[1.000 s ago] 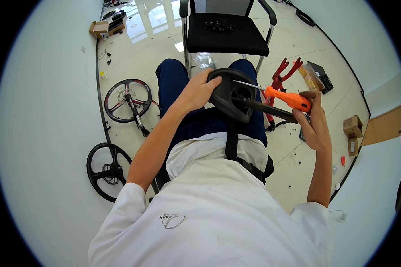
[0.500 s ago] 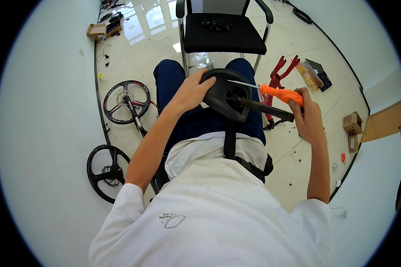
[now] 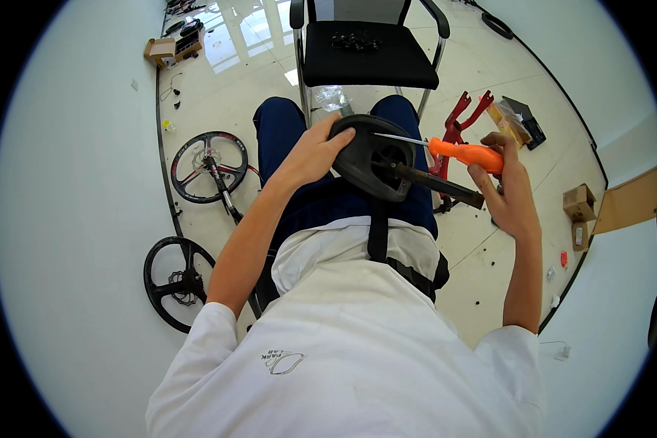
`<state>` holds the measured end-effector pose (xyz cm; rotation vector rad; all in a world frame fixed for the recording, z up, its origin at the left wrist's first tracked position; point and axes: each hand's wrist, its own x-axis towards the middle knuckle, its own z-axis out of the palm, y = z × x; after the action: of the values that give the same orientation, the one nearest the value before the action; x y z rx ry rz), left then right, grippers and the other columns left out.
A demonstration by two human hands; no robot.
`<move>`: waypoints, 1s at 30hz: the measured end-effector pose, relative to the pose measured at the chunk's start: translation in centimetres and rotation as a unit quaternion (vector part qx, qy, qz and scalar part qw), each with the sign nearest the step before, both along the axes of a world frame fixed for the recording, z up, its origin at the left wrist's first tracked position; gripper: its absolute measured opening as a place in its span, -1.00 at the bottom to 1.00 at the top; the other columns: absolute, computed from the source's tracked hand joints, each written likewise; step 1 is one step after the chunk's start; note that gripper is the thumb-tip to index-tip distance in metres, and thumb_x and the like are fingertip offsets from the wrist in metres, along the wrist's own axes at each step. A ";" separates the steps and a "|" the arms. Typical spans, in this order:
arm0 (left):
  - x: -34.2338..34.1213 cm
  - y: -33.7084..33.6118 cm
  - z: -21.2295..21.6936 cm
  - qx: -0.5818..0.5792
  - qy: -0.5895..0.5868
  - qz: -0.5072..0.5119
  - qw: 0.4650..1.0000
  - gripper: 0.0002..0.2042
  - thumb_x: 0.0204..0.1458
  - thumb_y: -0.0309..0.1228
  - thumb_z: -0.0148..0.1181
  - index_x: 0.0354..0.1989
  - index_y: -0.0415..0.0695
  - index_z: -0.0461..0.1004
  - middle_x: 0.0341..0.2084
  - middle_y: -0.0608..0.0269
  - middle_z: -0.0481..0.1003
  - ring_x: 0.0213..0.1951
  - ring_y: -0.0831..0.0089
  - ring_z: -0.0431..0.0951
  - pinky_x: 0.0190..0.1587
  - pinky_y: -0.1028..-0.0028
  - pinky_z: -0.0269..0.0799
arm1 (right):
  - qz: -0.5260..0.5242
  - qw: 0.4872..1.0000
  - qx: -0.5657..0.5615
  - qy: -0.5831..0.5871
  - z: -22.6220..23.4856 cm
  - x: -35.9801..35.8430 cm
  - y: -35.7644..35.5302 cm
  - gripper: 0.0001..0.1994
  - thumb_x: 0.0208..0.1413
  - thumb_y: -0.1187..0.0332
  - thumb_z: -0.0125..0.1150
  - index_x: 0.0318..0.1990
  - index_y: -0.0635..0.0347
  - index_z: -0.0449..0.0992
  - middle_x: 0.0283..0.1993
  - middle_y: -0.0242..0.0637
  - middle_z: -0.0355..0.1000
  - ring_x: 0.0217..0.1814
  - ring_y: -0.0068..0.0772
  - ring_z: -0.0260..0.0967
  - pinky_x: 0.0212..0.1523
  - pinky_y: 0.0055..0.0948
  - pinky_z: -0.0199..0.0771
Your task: The person assembles a bicycle crankset by inserting a metal arm into a black plastic crank arm and tightening it with an orange screwdriver. The person holds the crank arm, aligns the metal piece, and uses the screwdriver to secure it.
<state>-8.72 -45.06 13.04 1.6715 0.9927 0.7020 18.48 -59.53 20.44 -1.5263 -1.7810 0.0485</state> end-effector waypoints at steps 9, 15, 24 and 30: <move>-0.1 0.4 -0.6 0.008 -0.023 -0.021 0.999 -0.66 0.26 -0.20 0.02 0.01 -0.21 0.40 -0.45 0.33 0.42 -0.49 0.60 0.30 -0.42 0.55 0.12 | 0.077 0.981 -0.043 -0.172 1.8 0.7 -0.5 -0.67 0.18 0.29 0.25 0.00 0.29 0.38 -0.20 -0.10 0.51 -0.29 -0.05 0.46 -0.25 -0.27 0.43; -0.3 0.4 -1.1 0.053 -0.004 -0.018 0.998 -0.61 0.25 -0.19 0.02 0.01 -0.32 0.38 -0.22 -0.06 0.53 -0.17 0.23 0.52 -0.01 0.38 0.36 | 0.028 0.985 -0.172 -0.004 1.0 0.9 -0.6 -0.69 0.27 0.22 0.14 -0.10 0.35 0.44 -0.53 -0.13 0.38 -0.52 -0.32 0.34 -0.44 -0.44 0.28; -0.4 0.2 -0.5 0.038 0.004 -0.011 0.999 -0.59 0.25 -0.18 0.02 0.05 -0.31 0.38 -0.21 -0.05 0.53 -0.15 0.24 0.53 -0.01 0.37 0.36 | -0.004 0.969 -0.232 0.082 1.2 0.7 -0.2 -0.67 0.24 0.18 0.17 -0.16 0.35 0.42 -0.59 -0.19 0.34 -0.58 -0.38 0.29 -0.48 -0.43 0.26; -0.7 0.8 -1.1 0.025 0.019 -0.018 0.999 -0.59 0.25 -0.17 0.02 0.05 -0.28 0.39 -0.19 -0.01 0.52 -0.15 0.27 0.51 -0.01 0.39 0.36 | 0.067 0.980 -0.030 -0.184 2.4 -0.2 -0.4 -0.70 0.07 0.35 0.34 -0.13 0.29 0.41 -0.35 -0.17 0.41 -0.41 -0.17 0.41 -0.31 -0.35 0.45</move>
<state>-9.45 -44.27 11.89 1.7490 0.9762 0.6776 18.33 -59.91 22.84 -1.5286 -2.1897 -0.1229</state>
